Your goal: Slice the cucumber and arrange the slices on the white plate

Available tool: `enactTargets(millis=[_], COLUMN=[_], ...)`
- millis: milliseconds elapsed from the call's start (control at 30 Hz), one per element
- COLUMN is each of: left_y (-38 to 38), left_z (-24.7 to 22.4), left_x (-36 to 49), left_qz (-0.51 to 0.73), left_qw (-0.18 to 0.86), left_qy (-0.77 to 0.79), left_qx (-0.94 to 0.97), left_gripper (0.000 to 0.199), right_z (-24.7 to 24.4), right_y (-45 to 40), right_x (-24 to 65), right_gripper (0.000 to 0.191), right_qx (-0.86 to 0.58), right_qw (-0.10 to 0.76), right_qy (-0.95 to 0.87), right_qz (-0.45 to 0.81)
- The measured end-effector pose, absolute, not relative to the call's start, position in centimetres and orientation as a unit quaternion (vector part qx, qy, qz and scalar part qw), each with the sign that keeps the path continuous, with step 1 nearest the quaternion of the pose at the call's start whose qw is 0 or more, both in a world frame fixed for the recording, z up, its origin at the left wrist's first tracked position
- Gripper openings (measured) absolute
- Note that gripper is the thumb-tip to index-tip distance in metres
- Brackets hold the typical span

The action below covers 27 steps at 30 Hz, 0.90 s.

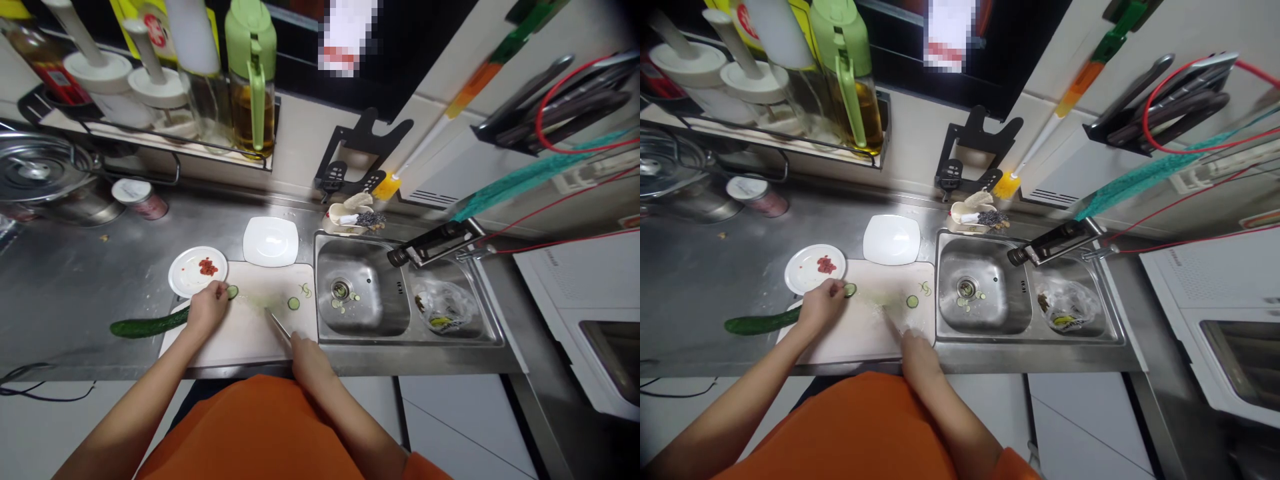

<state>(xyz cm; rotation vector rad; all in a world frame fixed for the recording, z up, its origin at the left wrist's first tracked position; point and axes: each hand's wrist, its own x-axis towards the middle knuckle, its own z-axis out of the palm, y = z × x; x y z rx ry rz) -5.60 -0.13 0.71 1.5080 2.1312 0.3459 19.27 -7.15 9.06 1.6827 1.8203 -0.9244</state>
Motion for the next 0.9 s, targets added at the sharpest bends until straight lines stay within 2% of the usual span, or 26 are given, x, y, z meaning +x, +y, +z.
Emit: enactTargets(millis=[333,467,633,733,900], left_y=[-0.1,0.2,2.4,4.3,5.7], left_z=[0.2,0.6,1.7,1.6,0.2], left_x=[-5.5,-5.0,-0.8,2.8,6.6], left_qz=[0.056,0.07,0.129,0.085,0.009], left_qw=[0.203,0.189,0.298,0.368,0.401], left_qy=[0.768,0.755,0.629,0.54,0.45], left_qx=[0.605,0.624,0.706,0.752,0.798], left_gripper=[0.019,0.024,0.029,0.03,0.027], right_z=[8.9,8.9,8.9,8.6,8.1], right_y=[-7.2,-7.4,-7.8,-7.9,-8.1], right_x=[19.3,19.2,19.1,19.0,19.0], right_gripper=[0.037,0.036,0.034,0.033,0.03], right_qx=[0.612,0.608,0.617,0.617,0.624], right_qw=[0.254,0.252,0.247,0.24,0.236], right_qy=[0.671,0.678,0.672,0.676,0.671], right_qz=[-0.333,-0.328,-0.326,-0.324,-0.325])
